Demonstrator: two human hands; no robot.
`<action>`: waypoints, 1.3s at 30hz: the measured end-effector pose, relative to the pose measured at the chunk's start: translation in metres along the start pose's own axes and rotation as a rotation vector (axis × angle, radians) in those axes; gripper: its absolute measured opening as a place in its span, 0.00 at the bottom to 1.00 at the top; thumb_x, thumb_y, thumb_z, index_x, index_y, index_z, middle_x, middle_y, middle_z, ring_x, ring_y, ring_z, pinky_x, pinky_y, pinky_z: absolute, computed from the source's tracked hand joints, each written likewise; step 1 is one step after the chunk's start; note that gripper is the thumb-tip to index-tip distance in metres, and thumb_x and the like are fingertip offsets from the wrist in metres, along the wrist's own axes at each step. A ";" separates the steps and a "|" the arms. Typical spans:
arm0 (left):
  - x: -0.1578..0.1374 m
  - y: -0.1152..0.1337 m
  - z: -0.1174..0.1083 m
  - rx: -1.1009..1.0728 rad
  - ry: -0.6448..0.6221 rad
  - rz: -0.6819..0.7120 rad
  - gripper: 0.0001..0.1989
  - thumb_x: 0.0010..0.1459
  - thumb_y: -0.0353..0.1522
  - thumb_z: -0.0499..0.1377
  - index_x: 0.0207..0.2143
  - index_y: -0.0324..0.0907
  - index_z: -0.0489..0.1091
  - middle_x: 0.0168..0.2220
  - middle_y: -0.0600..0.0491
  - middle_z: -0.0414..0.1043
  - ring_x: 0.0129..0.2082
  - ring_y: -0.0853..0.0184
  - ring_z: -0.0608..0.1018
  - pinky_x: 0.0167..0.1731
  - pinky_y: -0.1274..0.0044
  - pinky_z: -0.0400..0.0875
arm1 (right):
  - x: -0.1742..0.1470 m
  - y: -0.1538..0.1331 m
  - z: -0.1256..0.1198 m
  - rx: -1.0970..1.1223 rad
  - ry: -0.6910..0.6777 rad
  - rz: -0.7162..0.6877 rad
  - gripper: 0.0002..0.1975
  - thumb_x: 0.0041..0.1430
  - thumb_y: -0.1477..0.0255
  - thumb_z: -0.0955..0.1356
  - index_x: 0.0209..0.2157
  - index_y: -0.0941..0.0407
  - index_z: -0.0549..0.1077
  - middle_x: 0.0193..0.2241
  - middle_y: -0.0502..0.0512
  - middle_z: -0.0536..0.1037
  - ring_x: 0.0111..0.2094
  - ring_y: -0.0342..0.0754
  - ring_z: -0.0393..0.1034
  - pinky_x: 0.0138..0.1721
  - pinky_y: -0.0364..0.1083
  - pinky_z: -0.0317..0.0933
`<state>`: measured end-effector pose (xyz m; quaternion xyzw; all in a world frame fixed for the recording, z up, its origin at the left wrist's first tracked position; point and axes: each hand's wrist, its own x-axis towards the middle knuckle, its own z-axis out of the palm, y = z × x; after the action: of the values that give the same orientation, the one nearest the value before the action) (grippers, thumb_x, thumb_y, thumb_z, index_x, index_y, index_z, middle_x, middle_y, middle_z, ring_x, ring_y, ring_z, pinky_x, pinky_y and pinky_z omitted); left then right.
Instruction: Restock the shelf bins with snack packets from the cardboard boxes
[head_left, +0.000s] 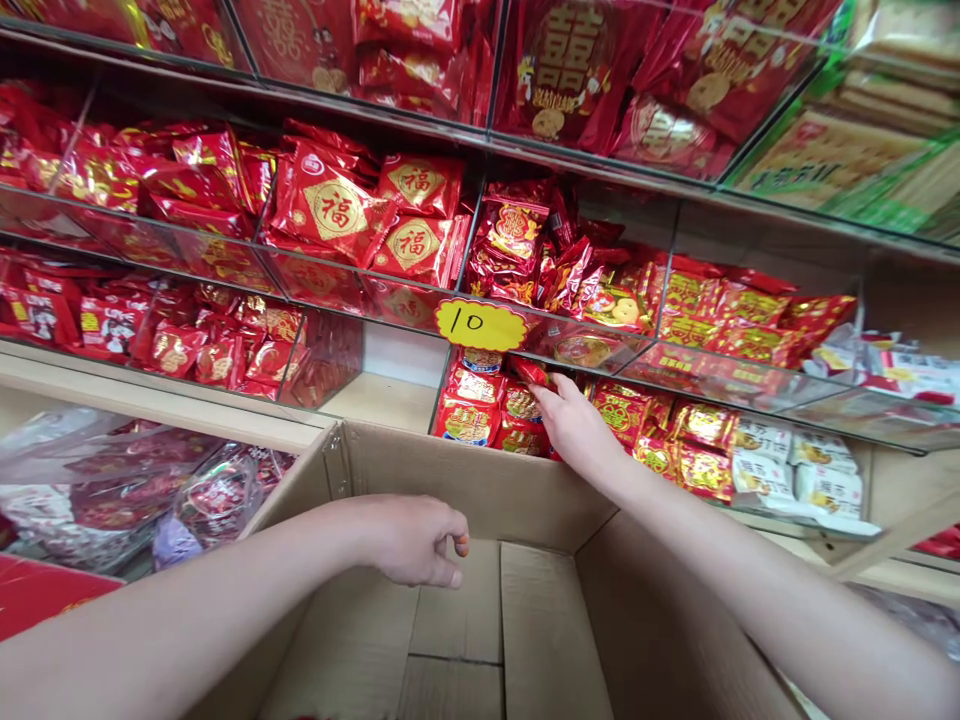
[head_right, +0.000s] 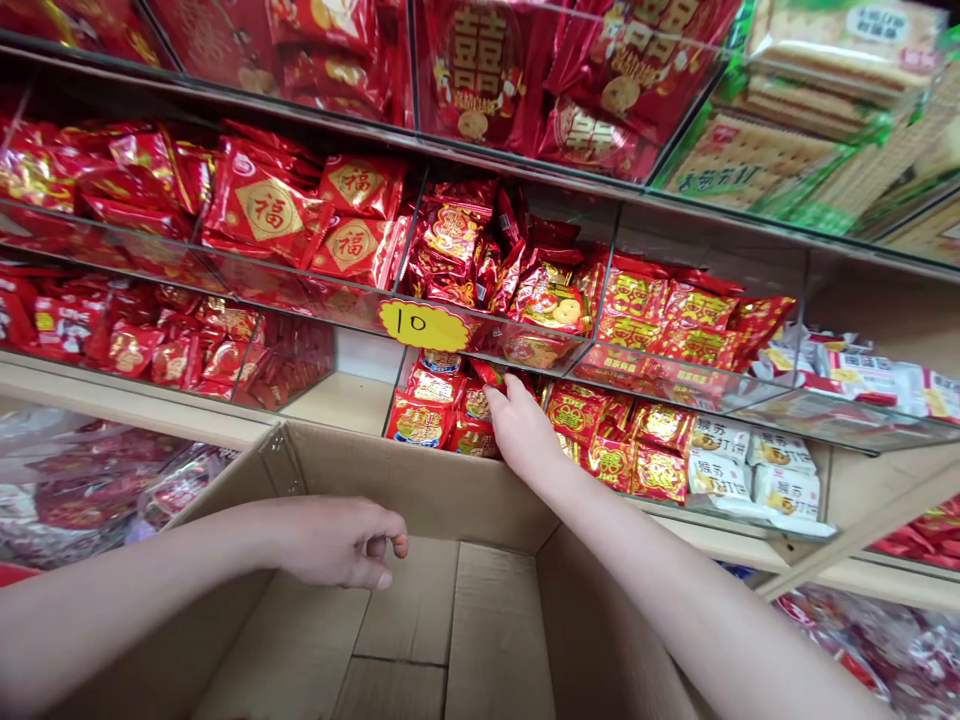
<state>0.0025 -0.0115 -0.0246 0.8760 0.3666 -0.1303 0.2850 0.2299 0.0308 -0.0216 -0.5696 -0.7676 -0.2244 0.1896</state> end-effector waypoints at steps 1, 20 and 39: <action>0.000 0.000 0.000 0.015 0.002 -0.007 0.18 0.47 0.40 0.53 0.42 0.47 0.65 0.36 0.54 0.73 0.31 0.66 0.74 0.25 0.79 0.63 | 0.004 0.002 0.001 0.061 -0.018 0.019 0.17 0.58 0.75 0.54 0.48 0.61 0.62 0.50 0.66 0.60 0.48 0.52 0.59 0.46 0.47 0.56; -0.002 -0.001 0.002 0.130 -0.043 -0.068 0.22 0.45 0.42 0.54 0.44 0.46 0.65 0.36 0.51 0.72 0.33 0.61 0.73 0.27 0.75 0.64 | 0.058 0.007 -0.004 0.049 -0.433 0.365 0.19 0.57 0.65 0.56 0.43 0.64 0.64 0.43 0.68 0.69 0.43 0.55 0.64 0.41 0.48 0.57; 0.004 -0.004 0.003 0.207 -0.074 -0.174 0.24 0.45 0.38 0.55 0.47 0.42 0.64 0.34 0.48 0.73 0.31 0.59 0.73 0.28 0.73 0.64 | -0.001 -0.042 -0.037 -0.097 -0.200 -0.085 0.20 0.54 0.69 0.60 0.47 0.65 0.63 0.44 0.68 0.67 0.43 0.60 0.59 0.41 0.55 0.55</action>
<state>0.0024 -0.0085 -0.0307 0.8601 0.4150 -0.2241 0.1942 0.1914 -0.0013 0.0026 -0.5645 -0.7945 -0.2113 0.0744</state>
